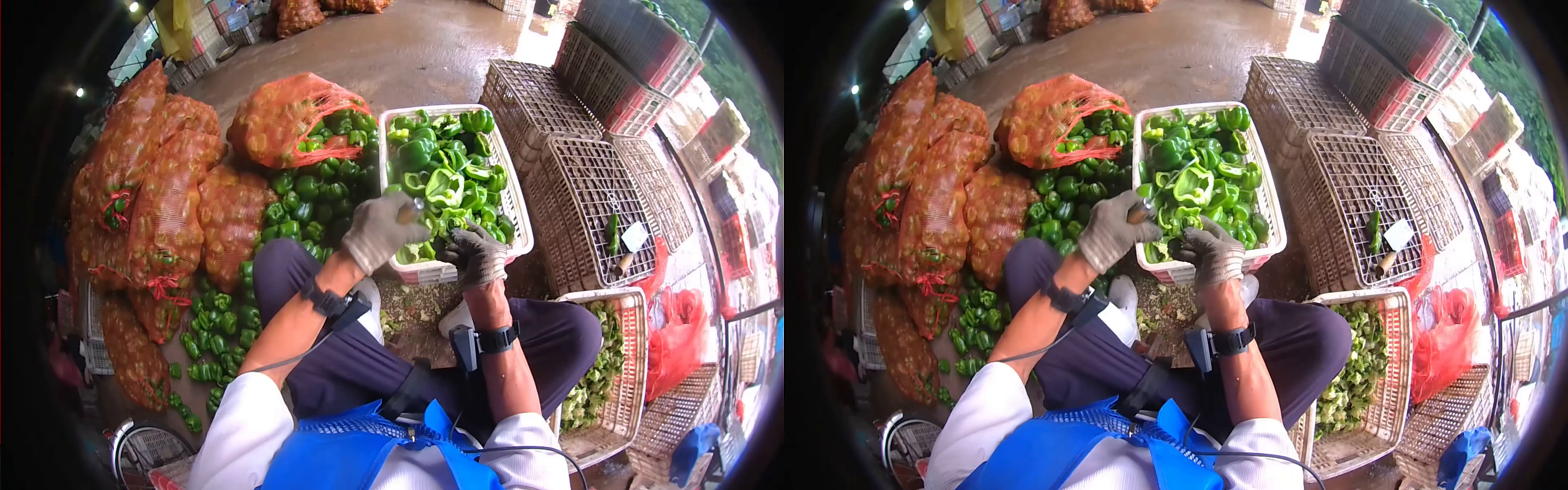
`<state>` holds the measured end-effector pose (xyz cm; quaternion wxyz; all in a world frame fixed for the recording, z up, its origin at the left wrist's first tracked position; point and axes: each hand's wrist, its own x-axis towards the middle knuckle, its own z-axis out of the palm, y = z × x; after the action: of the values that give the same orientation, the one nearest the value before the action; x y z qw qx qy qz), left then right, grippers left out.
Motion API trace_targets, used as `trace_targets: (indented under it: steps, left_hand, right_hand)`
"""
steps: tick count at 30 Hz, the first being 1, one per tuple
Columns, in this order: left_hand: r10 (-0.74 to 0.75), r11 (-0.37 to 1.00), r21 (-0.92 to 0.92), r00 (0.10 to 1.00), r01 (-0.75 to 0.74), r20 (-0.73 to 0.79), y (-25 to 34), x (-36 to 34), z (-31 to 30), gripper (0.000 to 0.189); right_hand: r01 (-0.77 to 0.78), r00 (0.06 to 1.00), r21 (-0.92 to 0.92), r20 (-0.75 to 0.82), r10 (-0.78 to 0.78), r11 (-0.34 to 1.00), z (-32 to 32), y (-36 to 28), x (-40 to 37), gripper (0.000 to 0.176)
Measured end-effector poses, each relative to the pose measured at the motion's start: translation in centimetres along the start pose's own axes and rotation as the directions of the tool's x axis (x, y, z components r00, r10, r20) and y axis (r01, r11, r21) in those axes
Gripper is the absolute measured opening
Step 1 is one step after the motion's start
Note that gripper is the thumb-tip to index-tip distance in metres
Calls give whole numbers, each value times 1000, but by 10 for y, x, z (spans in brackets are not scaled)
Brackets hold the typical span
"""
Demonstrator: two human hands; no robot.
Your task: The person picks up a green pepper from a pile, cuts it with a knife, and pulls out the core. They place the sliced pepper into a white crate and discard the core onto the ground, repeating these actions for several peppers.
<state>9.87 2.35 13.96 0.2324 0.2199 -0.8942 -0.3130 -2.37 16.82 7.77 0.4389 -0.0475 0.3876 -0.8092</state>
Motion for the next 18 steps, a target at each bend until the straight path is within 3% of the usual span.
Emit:
trace_targets:
  steps: [2,3,6,7,12,15,18]
  left_hand:
    - [-88,996,2,996,88,19,-2,-12,7,35]
    - [3,995,104,1000,-1,-16,-3,-16,12,34]
    - [23,949,313,999,-36,45,-2,-15,28,33]
    - [138,936,324,990,-138,24,-7,-15,34,29]
    - [191,875,453,982,-174,8,-15,-11,53,12]
    - [159,867,476,987,-150,21,-20,-2,62,7]
    - [140,862,479,986,-167,91,-17,10,61,16]
  right_hand:
    - [-2,1000,77,-28,5,997,8,-5,-3,44]
    - [19,998,86,-56,-14,996,6,-4,-2,33]
    - [-18,996,179,-82,33,984,-1,0,4,27]
    - [-23,997,193,-69,37,981,-1,-2,4,25]
    - [-63,997,244,-38,74,968,-5,-6,5,18]
    - [-41,995,181,-77,56,983,1,-10,1,17]
    - [-90,976,94,-191,106,992,-4,-16,7,18]
